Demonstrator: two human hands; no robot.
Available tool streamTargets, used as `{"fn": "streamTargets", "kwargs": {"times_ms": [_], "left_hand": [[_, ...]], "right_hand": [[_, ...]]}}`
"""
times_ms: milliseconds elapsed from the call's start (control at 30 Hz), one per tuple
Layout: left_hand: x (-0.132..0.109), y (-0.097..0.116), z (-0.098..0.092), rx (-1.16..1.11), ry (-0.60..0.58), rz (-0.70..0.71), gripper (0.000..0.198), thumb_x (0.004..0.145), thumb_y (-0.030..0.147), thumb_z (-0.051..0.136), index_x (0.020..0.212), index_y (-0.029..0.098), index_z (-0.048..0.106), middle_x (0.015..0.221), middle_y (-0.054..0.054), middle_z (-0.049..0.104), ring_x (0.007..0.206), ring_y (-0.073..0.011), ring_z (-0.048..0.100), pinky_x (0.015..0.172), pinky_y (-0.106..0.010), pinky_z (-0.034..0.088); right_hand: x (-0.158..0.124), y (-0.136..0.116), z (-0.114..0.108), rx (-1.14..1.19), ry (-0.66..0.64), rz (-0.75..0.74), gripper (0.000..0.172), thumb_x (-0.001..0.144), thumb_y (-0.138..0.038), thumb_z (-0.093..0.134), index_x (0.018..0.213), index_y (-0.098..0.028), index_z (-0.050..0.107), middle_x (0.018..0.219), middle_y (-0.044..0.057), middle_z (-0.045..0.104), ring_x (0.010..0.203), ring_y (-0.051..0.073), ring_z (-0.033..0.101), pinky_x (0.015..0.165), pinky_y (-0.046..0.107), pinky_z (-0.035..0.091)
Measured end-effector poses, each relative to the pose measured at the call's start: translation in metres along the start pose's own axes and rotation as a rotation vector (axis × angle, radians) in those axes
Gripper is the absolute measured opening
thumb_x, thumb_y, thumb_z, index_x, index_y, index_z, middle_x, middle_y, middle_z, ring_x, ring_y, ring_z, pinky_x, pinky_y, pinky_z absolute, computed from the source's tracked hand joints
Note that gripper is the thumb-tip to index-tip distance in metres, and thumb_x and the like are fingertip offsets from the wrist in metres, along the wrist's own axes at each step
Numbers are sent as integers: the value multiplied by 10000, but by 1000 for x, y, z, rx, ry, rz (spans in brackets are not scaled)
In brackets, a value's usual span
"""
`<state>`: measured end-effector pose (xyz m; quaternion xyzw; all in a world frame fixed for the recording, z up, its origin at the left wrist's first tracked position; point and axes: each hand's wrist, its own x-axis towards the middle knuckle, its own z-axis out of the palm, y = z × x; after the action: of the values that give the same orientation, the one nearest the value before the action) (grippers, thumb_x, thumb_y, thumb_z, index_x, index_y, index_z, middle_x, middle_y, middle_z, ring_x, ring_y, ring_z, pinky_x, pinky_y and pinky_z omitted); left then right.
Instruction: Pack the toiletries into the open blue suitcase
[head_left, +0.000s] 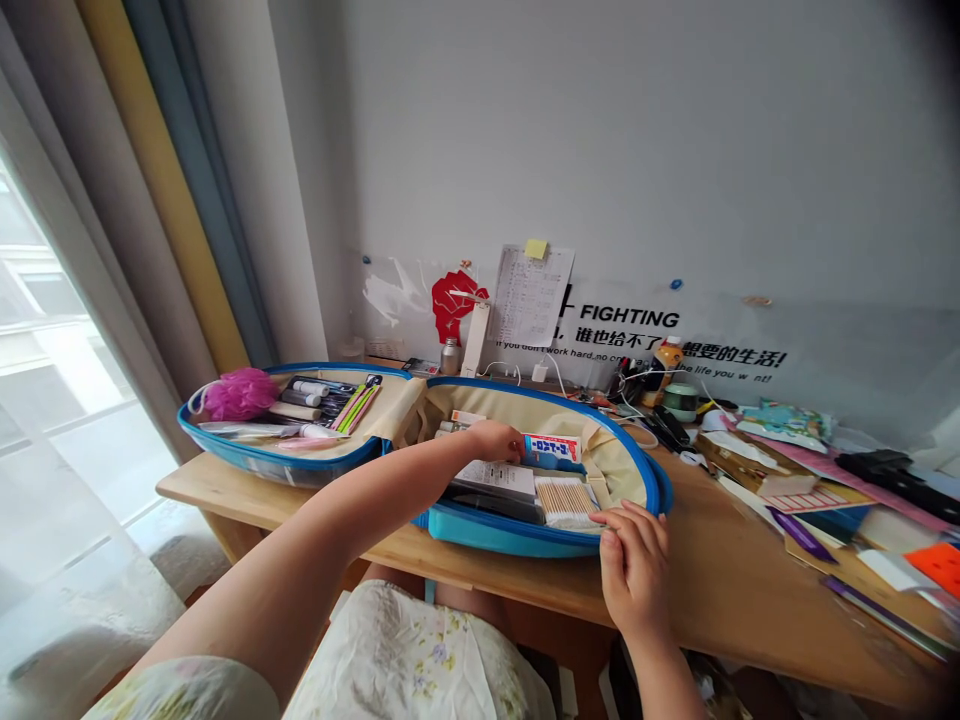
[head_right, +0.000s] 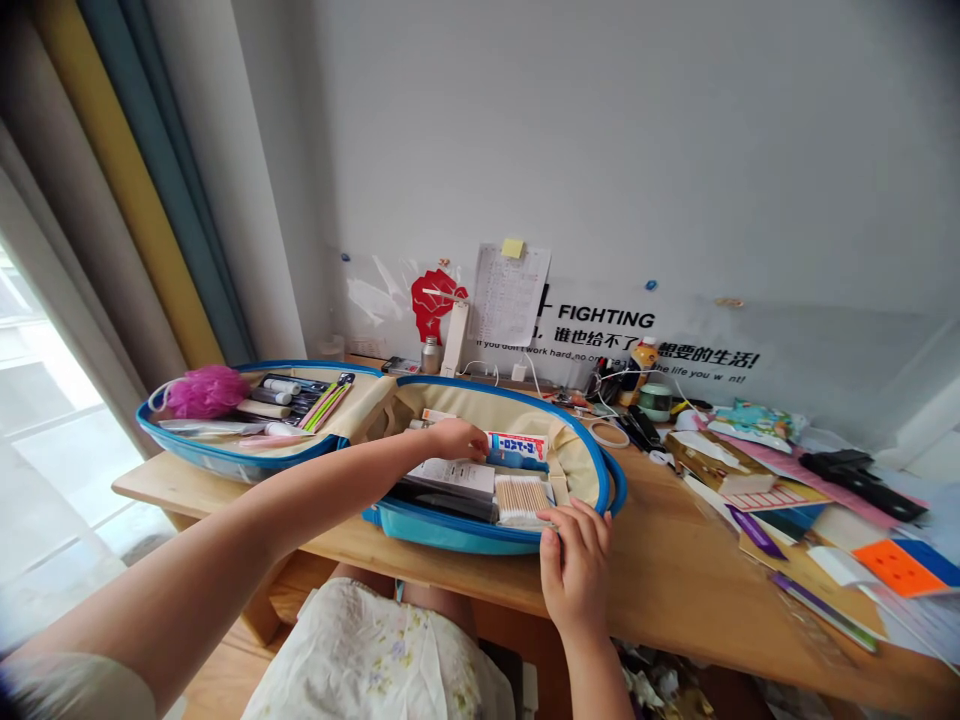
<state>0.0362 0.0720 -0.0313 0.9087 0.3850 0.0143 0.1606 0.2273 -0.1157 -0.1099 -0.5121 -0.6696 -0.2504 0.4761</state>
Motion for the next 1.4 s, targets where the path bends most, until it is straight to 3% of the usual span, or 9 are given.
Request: {"fn": "streamTargets", "kwargs": {"times_ms": [267,533,767,900,1000,1133,1400], "left_hand": [[0,-5,0,-35,-49,4,180,791,254,679,924,299,791,1016,14,761,931,-192,669,811,-235,448],[3,-7,3,-289,67,-73,105,702,263,757,804,267,779,815,17,751,851,-181,657,789,-223,447],[16,-22,-11,-716,283,-276,338,983,400,433,1139,169,625,868,-36,651,717,-137,600,652,-257,491],[13,-35,-22,-950,261,-310,333,967,425,517,1150,149,561,959,-46,624,727,-123,594,649,-283,522],[7,-38,-28,-1086,243,-269,245,948,257,541,1180,186,514,992,-49,638,777,-99,633,698,-234,517],[0,-35,-31,-1182,209,-204,408,856,100,609,1228,206,479,1110,-81,667,952,-117,677,823,-235,517],[-3,-30,-27,-1043,143,-201,233,950,287,536,1148,182,601,1235,-104,664,1058,-159,651,858,-287,517]], "right_hand": [[-1,0,0,-9,0,13,350,985,-333,328,888,-238,650,856,51,673,1023,237,575,1002,430,324],[2,-2,-1,4,9,-17,290,973,-286,358,897,-241,634,865,40,672,1024,230,573,991,418,324],[0,0,0,2,-1,9,330,983,-322,339,890,-237,644,870,47,676,1036,232,570,1003,421,321],[-1,0,0,1,-1,20,336,978,-326,341,883,-239,651,860,49,672,1030,238,578,1007,434,322],[0,0,0,12,4,8,314,976,-309,351,892,-243,646,861,45,672,1034,237,575,1003,433,321],[-1,0,0,5,2,19,334,980,-328,345,880,-242,652,853,46,668,1041,239,574,1001,432,323],[1,-1,-1,14,3,-10,289,972,-296,365,898,-238,639,871,46,669,1037,235,563,993,424,323]]}}
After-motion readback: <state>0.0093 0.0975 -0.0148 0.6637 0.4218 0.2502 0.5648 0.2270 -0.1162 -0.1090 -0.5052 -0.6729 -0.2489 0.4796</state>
